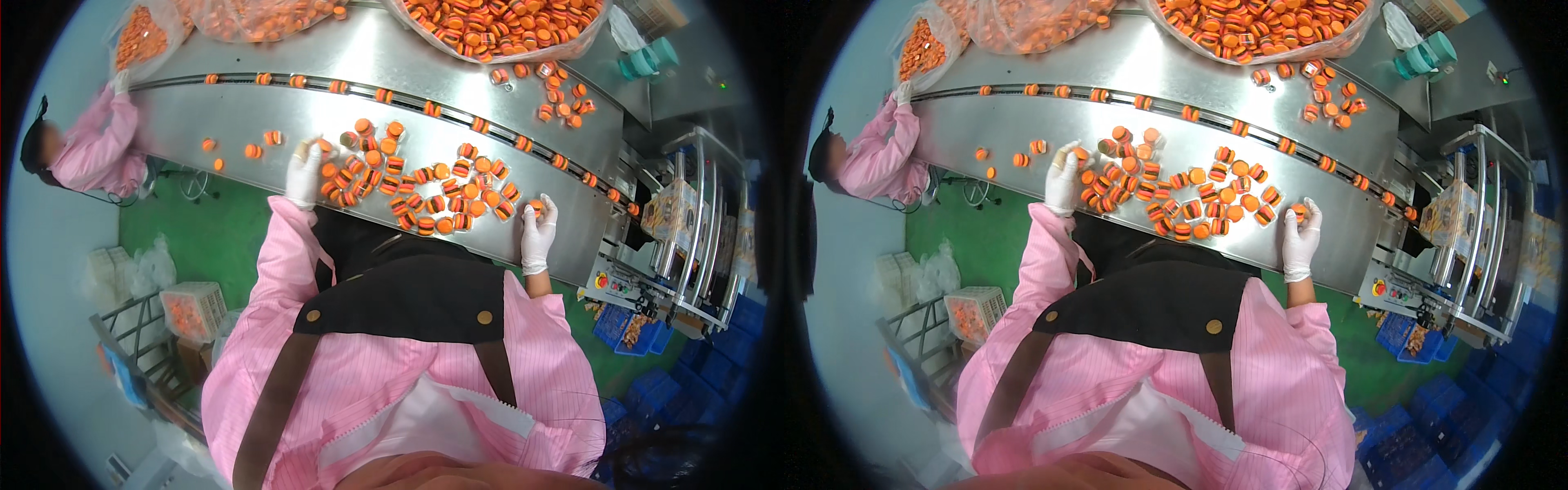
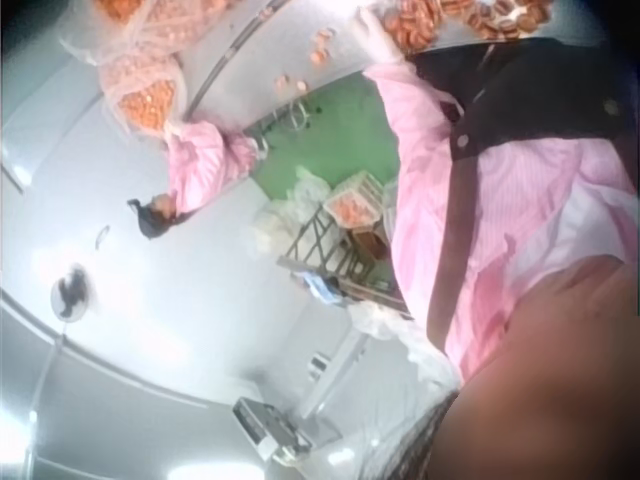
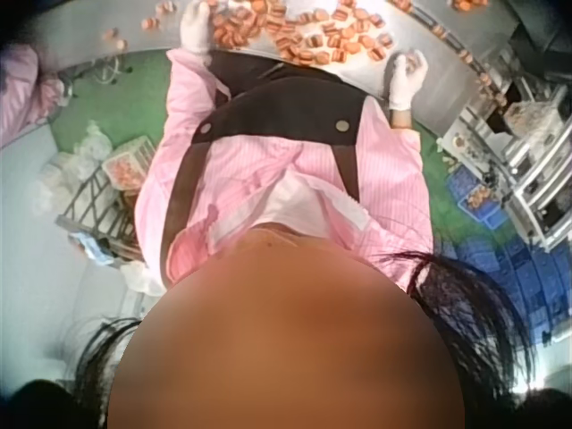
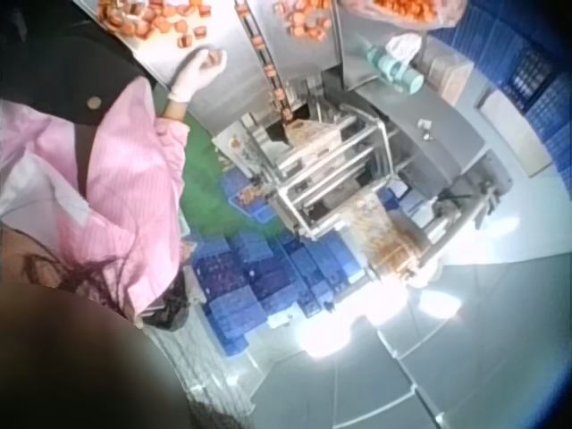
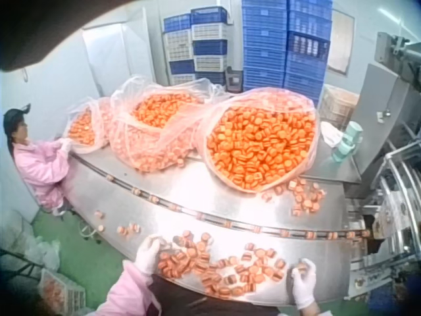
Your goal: The person places small, orange, cylindrical candies onto a moving conveyor belt in a factory setting. They pick up the candies from a pile on the metal table and arrange them in a single file line on the belt. The person wears white gloves and a pink uniform while performing this repetitive assembly task.
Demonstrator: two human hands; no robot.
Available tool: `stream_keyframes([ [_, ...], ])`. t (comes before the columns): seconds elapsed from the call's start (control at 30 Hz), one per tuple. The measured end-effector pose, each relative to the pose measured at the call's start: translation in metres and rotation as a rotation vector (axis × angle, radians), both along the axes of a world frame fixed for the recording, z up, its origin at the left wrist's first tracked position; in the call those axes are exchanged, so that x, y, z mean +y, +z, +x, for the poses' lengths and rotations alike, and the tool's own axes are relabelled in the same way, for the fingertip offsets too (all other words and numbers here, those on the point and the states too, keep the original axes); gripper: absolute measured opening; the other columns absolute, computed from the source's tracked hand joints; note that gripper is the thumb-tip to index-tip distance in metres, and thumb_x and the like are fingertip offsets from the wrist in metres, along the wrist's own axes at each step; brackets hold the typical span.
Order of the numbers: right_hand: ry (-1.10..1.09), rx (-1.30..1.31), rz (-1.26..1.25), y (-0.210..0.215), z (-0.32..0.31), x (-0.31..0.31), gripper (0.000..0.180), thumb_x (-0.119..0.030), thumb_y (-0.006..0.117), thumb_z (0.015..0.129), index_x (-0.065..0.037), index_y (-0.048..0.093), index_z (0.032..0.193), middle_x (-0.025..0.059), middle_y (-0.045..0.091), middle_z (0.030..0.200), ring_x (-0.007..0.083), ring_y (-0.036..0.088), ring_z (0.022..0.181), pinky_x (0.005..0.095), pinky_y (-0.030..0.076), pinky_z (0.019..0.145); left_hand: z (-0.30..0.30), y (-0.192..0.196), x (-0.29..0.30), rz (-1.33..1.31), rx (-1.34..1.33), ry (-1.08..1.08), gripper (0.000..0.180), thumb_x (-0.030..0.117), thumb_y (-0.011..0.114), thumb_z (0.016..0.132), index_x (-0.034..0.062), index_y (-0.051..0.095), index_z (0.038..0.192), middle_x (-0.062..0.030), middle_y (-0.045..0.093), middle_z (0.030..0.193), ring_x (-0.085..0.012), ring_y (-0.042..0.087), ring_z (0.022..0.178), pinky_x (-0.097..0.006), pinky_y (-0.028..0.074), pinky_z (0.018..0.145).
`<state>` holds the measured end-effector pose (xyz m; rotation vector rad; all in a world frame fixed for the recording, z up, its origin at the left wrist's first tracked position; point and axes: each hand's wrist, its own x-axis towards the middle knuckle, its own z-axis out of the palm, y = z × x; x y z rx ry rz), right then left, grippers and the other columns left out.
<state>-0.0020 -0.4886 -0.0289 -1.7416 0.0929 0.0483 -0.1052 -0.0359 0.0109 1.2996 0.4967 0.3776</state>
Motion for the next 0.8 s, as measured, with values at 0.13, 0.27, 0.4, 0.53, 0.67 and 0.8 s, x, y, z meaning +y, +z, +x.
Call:
stream_keyframes([
  [0.13, 0.073, 0.028, -0.016, 0.008, 0.003, -0.004, 0.045, -0.006, 0.061, 0.091, 0.001, 0.043, 0.131, 0.0117, 0.051, 0.127, 0.0168, 0.052, 0.112, 0.0283, 0.043, 0.097, -0.005, 0.019, 0.057, 0.143, -0.102, 0.153, 0.033, 0.024, 0.052, 0.099, -0.0007, 0.053, 0.121, -0.0073, 0.059, 0.104, -0.0159, 0.058, 0.096, -0.031, 0.047, 0.089],
  [0.27, 0.164, 0.006, -0.021, 0.006, 0.008, -0.008, 0.045, -0.007, 0.063, 0.09, 0.001, 0.045, 0.13, 0.0095, 0.053, 0.123, 0.0151, 0.054, 0.109, 0.0273, 0.044, 0.094, -0.015, 0.024, 0.135, 0.496, 0.05, 0.302, 0.031, 0.024, 0.056, 0.097, 0.0004, 0.057, 0.117, -0.0046, 0.063, 0.102, -0.014, 0.057, 0.097, -0.029, 0.044, 0.09],
  [0.4, 0.181, -0.099, -0.071, 0.013, 0.006, -0.002, 0.045, -0.007, 0.064, 0.089, 0.0, 0.047, 0.129, 0.0079, 0.055, 0.119, 0.0135, 0.055, 0.106, 0.0261, 0.045, 0.092, -0.011, -0.004, 0.171, 0.347, 0.228, 0.209, 0.031, 0.028, 0.055, 0.098, 0.0009, 0.06, 0.113, -0.0042, 0.064, 0.102, -0.0124, 0.058, 0.097, -0.027, 0.044, 0.089],
  [0.53, 0.183, -0.117, -0.116, 0.016, 0.006, -0.001, 0.044, -0.007, 0.065, 0.088, 0.0, 0.048, 0.128, 0.0068, 0.056, 0.116, 0.012, 0.056, 0.102, 0.0242, 0.046, 0.087, -0.002, -0.004, 0.154, 0.227, 0.185, 0.086, 0.031, 0.028, 0.055, 0.098, 0.0009, 0.059, 0.113, -0.0044, 0.064, 0.1, -0.0115, 0.06, 0.089, -0.025, 0.047, 0.081],
  [0.67, 0.179, -0.104, -0.137, 0.017, 0.005, -0.003, 0.044, -0.007, 0.066, 0.087, 0.0, 0.049, 0.127, 0.0061, 0.057, 0.113, 0.0105, 0.057, 0.098, 0.0219, 0.047, 0.081, 0.009, 0.001, 0.115, 0.154, 0.159, -0.01, 0.029, 0.026, 0.054, 0.098, 0.0009, 0.058, 0.113, -0.0051, 0.065, 0.099, -0.0112, 0.06, 0.09, -0.024, 0.049, 0.081],
  [0.8, 0.176, -0.078, -0.138, 0.018, 0.005, -0.003, 0.043, -0.007, 0.065, 0.088, 0.0, 0.05, 0.127, 0.006, 0.057, 0.114, 0.0099, 0.057, 0.097, 0.021, 0.047, 0.08, 0.017, 0.015, 0.084, 0.094, 0.162, -0.185, 0.027, 0.025, 0.054, 0.098, 0.0024, 0.058, 0.113, -0.0048, 0.064, 0.102, -0.0135, 0.061, 0.094, -0.026, 0.048, 0.086],
])
